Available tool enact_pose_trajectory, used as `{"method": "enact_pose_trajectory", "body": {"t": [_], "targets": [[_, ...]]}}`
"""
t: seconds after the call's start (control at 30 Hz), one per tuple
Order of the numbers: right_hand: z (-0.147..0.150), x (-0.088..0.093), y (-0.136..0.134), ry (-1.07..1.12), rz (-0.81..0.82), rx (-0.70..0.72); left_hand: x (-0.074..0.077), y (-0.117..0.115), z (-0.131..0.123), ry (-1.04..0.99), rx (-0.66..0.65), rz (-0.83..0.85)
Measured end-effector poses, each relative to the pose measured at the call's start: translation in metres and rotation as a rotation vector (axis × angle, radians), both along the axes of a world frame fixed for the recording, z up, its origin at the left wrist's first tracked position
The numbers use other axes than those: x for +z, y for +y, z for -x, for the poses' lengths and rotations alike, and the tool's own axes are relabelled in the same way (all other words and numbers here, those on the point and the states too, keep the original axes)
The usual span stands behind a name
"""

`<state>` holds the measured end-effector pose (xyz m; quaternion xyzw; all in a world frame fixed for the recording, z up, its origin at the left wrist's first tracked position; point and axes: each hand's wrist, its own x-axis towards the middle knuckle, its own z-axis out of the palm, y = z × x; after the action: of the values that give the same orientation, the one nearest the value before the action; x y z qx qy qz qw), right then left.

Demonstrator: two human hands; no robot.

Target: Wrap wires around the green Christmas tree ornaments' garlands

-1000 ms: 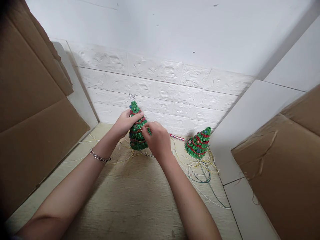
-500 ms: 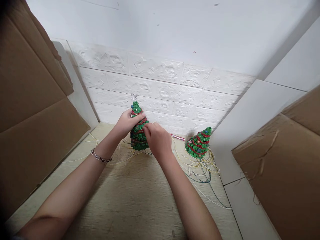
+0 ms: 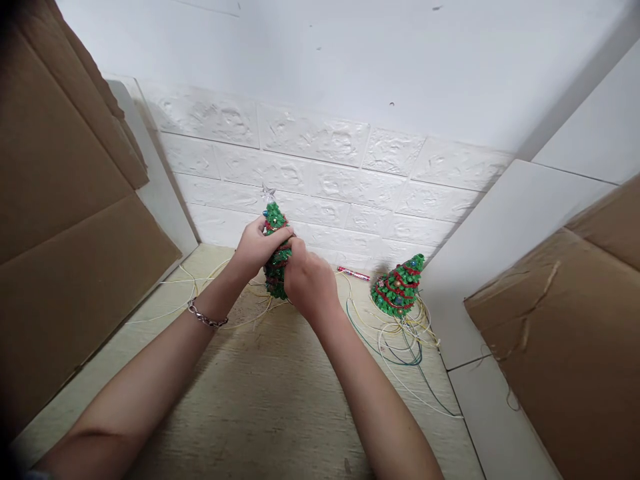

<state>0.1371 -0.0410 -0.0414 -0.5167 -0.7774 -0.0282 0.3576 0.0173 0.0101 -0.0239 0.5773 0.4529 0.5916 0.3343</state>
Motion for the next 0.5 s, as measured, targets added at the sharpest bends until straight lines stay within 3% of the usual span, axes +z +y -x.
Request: {"method": "enact_pose_trajectory", "body": {"t": [0.27,0.5], "targets": [[-0.0064,0.0065,-0.0007,0.11,-0.055,0.036,0.0087,0.0026,0.0046,-0.35,0.035,0.024],[-0.0099,0.0061,0.0017,0.153,-0.111,0.057,0.0045,0.0049,0.005,-0.29,0.018,0.008]]}}
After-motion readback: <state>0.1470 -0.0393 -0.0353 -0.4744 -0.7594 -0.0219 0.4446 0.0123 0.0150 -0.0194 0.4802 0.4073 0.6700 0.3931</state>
